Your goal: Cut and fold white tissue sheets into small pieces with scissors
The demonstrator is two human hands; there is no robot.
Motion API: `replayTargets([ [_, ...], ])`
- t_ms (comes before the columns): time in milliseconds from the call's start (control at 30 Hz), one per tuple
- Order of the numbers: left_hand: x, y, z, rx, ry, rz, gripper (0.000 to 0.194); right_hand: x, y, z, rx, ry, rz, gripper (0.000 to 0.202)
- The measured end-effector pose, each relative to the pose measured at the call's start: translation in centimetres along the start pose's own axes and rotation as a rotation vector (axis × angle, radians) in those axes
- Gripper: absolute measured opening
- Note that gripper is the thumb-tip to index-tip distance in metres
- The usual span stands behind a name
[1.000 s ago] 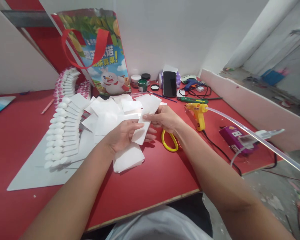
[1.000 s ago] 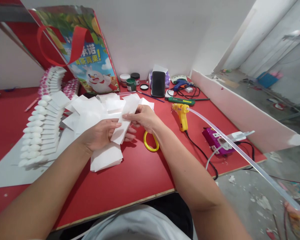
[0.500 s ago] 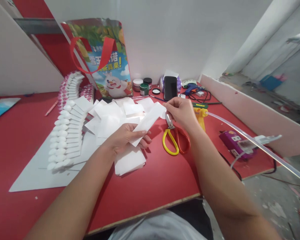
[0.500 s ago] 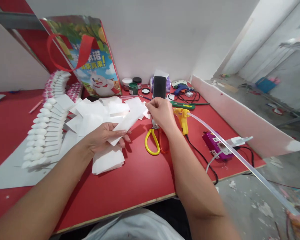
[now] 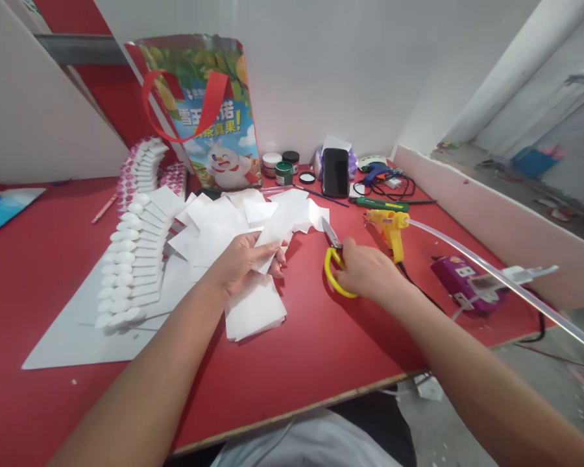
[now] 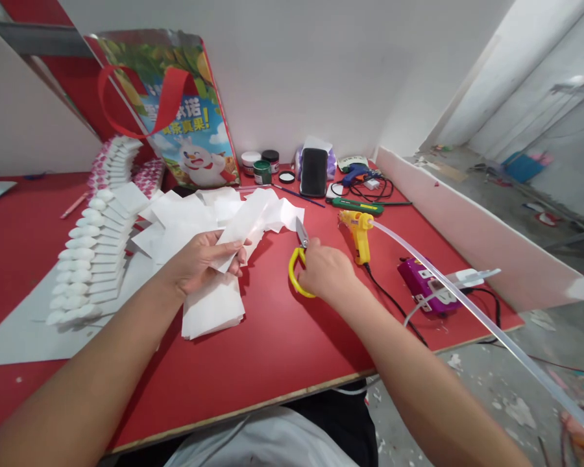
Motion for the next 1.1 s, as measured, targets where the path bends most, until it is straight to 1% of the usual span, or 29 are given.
replayTargets([
  [67,0.0,0.1,0.1,0.038,-0.027,-0.029,0.022,-0.2,0.2,1.8,0.037,0.161,0.003,0.025],
  [100,-0.1,0.1,0.1,0.059,-0.042,-0.043,0.02,-0.4,0.2,2.8,0.036,0.319,-0.018,0.019],
  [133,-0.1,0.2,0.1,0.076,-0.057,-0.053,0.018,-0.5,0.0,3.7,0.012,0.542,-0.076,0.018],
  [167,-0.2,0.2,0.2,0.089,-0.071,-0.057,0.017,-0.7,-0.2,4.4,-0.03,0.787,-0.133,0.024],
  [200,-0.2,0.3,0.2,0.098,-0.083,-0.054,0.017,-0.8,-0.6,5.0,-0.08,0.978,-0.186,0.032],
  [233,-0.2,0.3,0.2,0.105,-0.094,-0.05,0.017,-0.9,-1.0,5.5,-0.121,1.091,-0.202,0.039],
  [267,-0.2,0.3,0.2,0.11,-0.103,-0.046,0.018,-1.0,-1.4,5.8,-0.162,1.144,-0.188,0.044],
  [300,-0.2,0.3,0.3,0.115,-0.11,-0.042,0.019,-1.1,-1.8,5.9,-0.208,1.153,-0.161,0.046],
  [367,-0.1,0.3,0.3,0.129,-0.116,-0.035,0.021,-1.3,-2.3,5.7,-0.308,1.081,-0.103,0.048],
  [433,0.0,0.2,0.4,0.144,-0.114,-0.024,0.024,-1.4,-2.5,5.1,-0.381,1.0,-0.108,0.051],
  [467,0.1,0.2,0.5,0.151,-0.111,-0.016,0.026,-1.4,-2.5,4.8,-0.398,0.967,-0.138,0.053],
  [533,0.2,0.1,0.6,0.163,-0.103,-0.006,0.031,-1.6,-2.3,4.0,-0.409,0.918,-0.209,0.056],
  [600,0.4,0.0,0.7,0.166,-0.089,-0.001,0.032,-1.8,-2.1,3.1,-0.423,0.884,-0.24,0.06],
  [700,0.6,-0.2,0.8,0.147,-0.05,0.007,0.032,-1.9,-1.7,2.1,-0.47,0.883,-0.226,0.063],
  [900,1.0,-0.4,0.8,0.109,0.023,-0.013,0.03,-1.3,-1.1,1.0,-0.548,1.001,-0.235,0.063],
  [1100,0.8,-0.4,0.6,0.071,0.016,-0.052,0.029,-0.9,-0.7,0.7,-0.532,1.012,-0.227,0.064],
])
Point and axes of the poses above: each hand's wrist, its own y-axis towards the middle knuckle, its own x-axis out of the palm, z = x × y, the point moved 1 cm from there along y, towards the middle knuckle, and after that the axes turned 2 degrees about z, right-handed, at the moved point
